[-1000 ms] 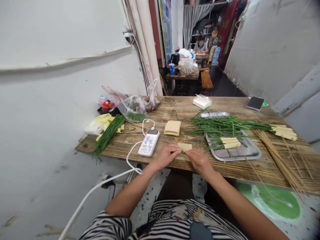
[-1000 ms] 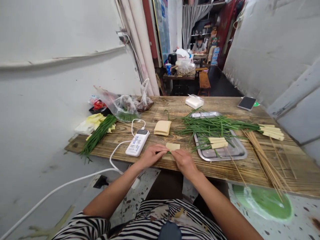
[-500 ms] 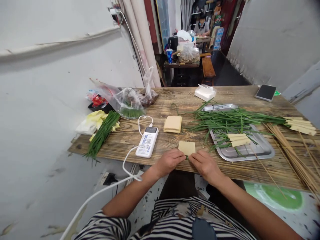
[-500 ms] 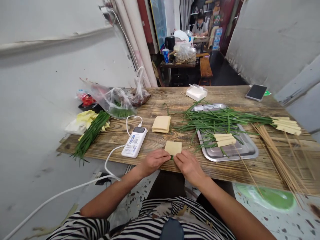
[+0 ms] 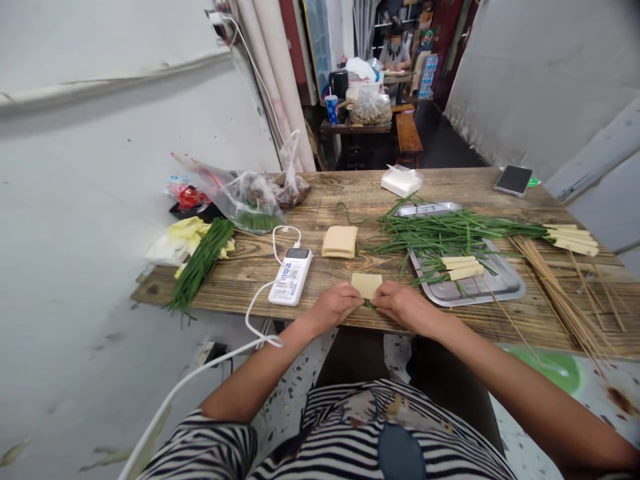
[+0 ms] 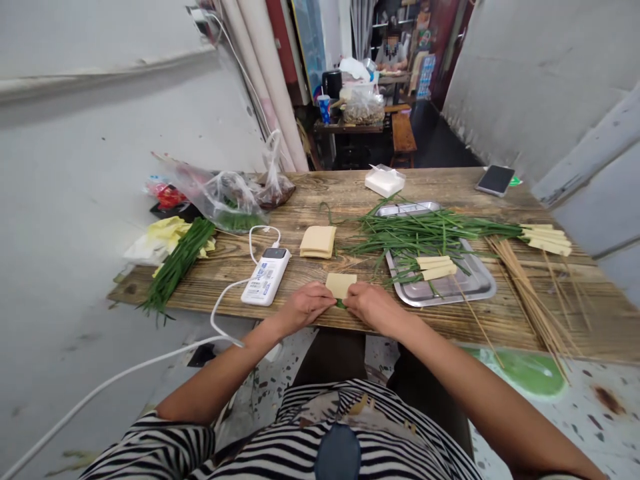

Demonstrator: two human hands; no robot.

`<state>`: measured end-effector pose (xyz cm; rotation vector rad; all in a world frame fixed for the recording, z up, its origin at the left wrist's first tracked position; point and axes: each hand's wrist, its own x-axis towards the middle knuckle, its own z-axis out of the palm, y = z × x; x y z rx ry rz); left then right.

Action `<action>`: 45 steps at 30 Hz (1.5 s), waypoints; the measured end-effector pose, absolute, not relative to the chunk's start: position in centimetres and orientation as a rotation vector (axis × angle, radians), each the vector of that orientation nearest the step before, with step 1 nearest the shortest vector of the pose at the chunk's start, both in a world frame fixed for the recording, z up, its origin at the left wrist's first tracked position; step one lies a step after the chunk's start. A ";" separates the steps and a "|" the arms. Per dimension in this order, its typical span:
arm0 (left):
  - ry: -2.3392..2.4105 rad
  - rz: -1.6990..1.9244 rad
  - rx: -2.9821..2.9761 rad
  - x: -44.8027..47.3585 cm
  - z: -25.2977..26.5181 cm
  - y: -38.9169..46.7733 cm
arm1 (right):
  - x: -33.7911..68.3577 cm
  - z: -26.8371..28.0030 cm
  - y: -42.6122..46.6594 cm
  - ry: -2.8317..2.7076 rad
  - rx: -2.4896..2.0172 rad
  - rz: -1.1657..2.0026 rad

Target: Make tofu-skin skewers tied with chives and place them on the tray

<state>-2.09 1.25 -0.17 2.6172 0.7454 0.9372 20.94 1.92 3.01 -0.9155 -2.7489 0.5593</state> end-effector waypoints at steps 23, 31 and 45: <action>0.862 0.757 2.794 -1.7 -0.1 0.5 | 20.7 2.5 1.1 -2.936 -0.786 0.050; 0.884 0.658 2.961 -1.7 -0.4 0.1 | 20.2 1.6 0.9 -2.945 -0.812 -0.064; 1.102 0.795 2.909 -0.7 -0.9 -0.6 | 20.5 1.7 3.2 -2.735 -0.846 0.405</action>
